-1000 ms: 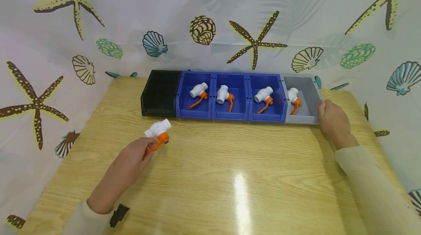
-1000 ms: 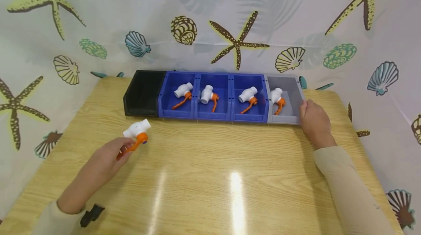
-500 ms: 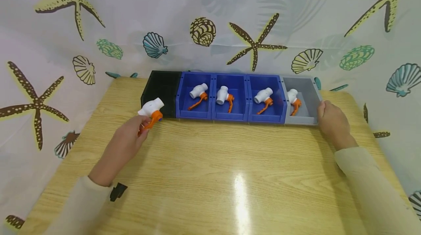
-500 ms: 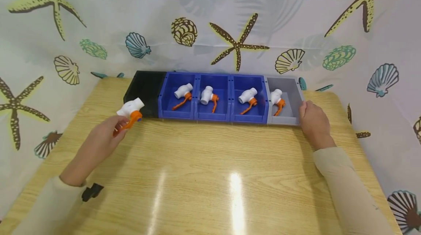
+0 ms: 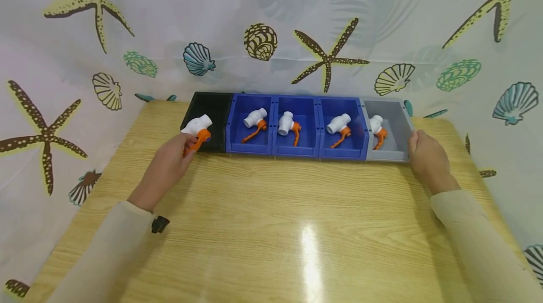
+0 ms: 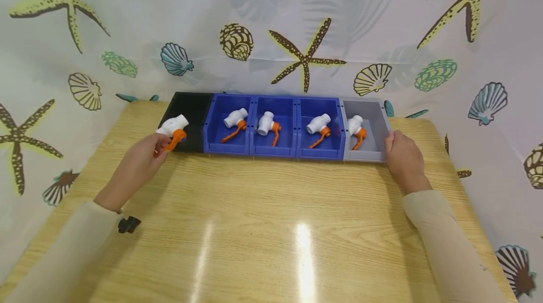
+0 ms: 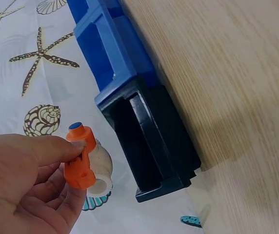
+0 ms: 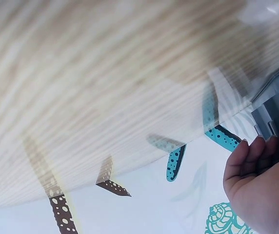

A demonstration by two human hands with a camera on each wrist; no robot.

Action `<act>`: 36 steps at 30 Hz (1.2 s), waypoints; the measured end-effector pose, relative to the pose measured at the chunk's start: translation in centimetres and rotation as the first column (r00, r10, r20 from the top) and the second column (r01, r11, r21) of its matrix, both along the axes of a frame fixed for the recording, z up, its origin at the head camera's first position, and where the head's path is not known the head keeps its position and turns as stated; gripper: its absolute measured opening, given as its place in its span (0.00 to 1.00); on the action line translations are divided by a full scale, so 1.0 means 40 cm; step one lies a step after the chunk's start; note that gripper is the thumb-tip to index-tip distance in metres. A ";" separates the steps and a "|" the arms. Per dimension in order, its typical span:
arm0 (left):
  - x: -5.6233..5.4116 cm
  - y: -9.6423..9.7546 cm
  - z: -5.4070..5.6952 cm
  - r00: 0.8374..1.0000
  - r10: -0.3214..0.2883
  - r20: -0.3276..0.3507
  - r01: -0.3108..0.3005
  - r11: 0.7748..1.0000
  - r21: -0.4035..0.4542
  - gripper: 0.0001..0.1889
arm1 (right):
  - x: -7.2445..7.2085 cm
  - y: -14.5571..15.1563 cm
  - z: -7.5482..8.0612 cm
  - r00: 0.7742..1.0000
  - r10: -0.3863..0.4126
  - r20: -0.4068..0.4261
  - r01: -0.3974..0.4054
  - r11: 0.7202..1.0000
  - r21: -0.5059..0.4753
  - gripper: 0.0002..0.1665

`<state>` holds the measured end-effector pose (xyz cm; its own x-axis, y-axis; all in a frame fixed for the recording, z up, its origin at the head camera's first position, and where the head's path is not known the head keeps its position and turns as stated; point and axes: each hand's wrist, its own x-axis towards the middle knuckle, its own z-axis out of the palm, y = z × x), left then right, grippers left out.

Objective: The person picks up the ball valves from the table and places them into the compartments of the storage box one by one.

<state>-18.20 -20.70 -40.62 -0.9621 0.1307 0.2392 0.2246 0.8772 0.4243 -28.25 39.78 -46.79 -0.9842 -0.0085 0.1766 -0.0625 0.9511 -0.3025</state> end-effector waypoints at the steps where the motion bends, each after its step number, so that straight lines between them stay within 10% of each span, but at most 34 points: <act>1: -0.008 -0.001 -0.003 1.000 0.003 -0.002 -0.003 1.000 -0.002 0.13 | 0.000 0.000 0.000 1.000 0.000 0.000 0.000 1.000 0.000 0.32; 18: -0.139 0.014 -0.019 1.000 0.010 0.026 -0.009 0.999 -0.037 0.15 | -0.006 0.004 -0.004 0.999 0.002 -0.038 -0.002 1.000 -0.008 0.32; 36: -0.218 0.005 -0.072 0.997 0.034 0.068 -0.025 0.991 -0.130 0.15 | -0.003 0.000 -0.001 0.999 0.008 -0.049 -0.008 1.000 -0.011 0.30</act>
